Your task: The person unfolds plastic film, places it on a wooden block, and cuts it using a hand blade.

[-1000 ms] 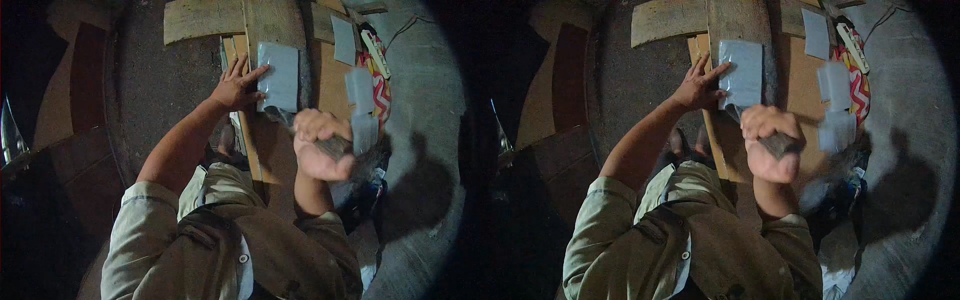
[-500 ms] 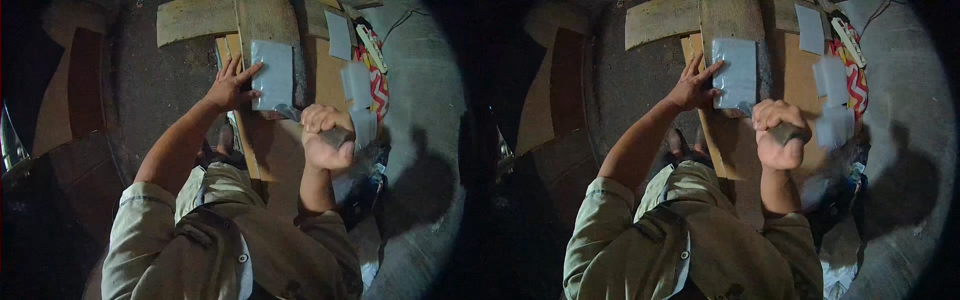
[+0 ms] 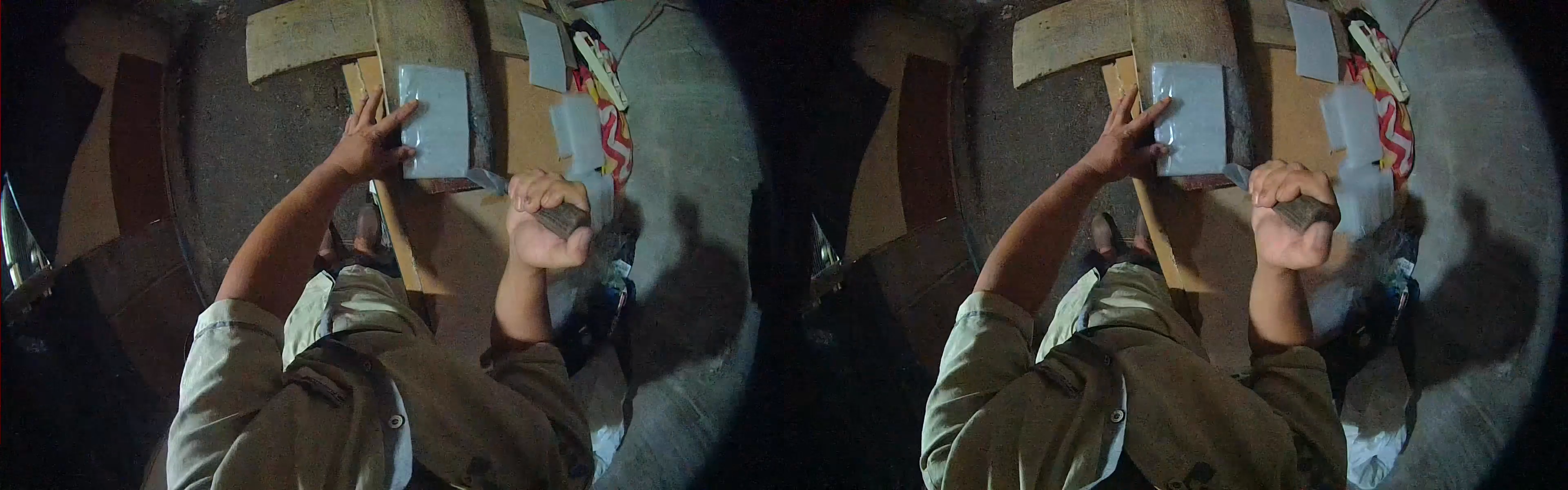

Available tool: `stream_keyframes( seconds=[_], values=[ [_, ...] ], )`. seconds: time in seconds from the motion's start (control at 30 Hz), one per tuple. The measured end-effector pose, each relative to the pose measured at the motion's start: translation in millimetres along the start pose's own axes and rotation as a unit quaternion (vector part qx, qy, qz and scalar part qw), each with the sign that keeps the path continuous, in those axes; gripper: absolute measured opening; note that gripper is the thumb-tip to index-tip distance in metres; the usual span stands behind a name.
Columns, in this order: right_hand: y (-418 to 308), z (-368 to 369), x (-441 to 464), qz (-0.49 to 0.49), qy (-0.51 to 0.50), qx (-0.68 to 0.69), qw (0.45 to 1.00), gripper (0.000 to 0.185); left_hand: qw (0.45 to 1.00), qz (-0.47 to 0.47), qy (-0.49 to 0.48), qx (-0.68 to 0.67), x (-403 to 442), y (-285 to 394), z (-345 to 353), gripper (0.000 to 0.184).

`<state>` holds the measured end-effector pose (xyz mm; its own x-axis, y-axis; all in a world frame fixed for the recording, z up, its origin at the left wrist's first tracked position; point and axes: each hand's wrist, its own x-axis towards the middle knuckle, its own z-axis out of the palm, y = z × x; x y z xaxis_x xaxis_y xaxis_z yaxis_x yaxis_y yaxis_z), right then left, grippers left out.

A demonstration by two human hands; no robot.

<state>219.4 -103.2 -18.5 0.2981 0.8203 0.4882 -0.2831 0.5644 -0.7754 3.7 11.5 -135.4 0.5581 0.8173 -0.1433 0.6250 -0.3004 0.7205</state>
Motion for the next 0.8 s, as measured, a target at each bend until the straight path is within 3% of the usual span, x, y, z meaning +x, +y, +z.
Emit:
stream_keyframes(
  seconds=[0.07,0.2,0.27,0.3,0.43,0.57,0.73,0.8],
  values=[
    [-6.6,1.8,1.7,-0.019,-0.008,-0.001,1.0,0.055,0.999,0.044,0.023,0.01,4.1,-7.2,2.4,0.078],
    [-11.2,30.1,-0.7,-0.052,-0.014,0.046,0.997,0.057,1.0,0.004,-0.005,0.0,0.1,-1.5,-1.4,0.078],
    [0.3,37.3,-6.8,0.016,0.028,0.008,0.999,0.056,1.0,0.02,0.008,0.019,1.1,-2.2,-0.9,0.079],
    [9.7,31.3,-2.4,0.014,-0.041,0.053,0.998,0.061,1.0,0.022,0.007,0.018,1.0,-0.1,-0.4,0.079],
    [-6.0,48.4,-0.7,-0.021,-0.029,0.059,0.998,0.063,1.0,0.015,0.008,0.005,2.6,-2.3,-0.5,0.077],
    [11.3,49.3,-5.2,0.042,-0.024,0.022,0.999,0.061,1.0,0.023,0.015,-0.001,0.2,-3.7,2.0,0.078],
    [-1.0,74.6,-6.4,0.0,-0.031,0.054,0.998,0.062,0.999,-0.012,-0.002,0.035,0.3,6.4,-3.1,0.078],
    [16.7,75.6,-11.3,0.072,-0.024,0.048,0.996,0.062,0.999,0.023,0.021,0.009,0.2,-4.1,3.2,0.078]
  ],
)
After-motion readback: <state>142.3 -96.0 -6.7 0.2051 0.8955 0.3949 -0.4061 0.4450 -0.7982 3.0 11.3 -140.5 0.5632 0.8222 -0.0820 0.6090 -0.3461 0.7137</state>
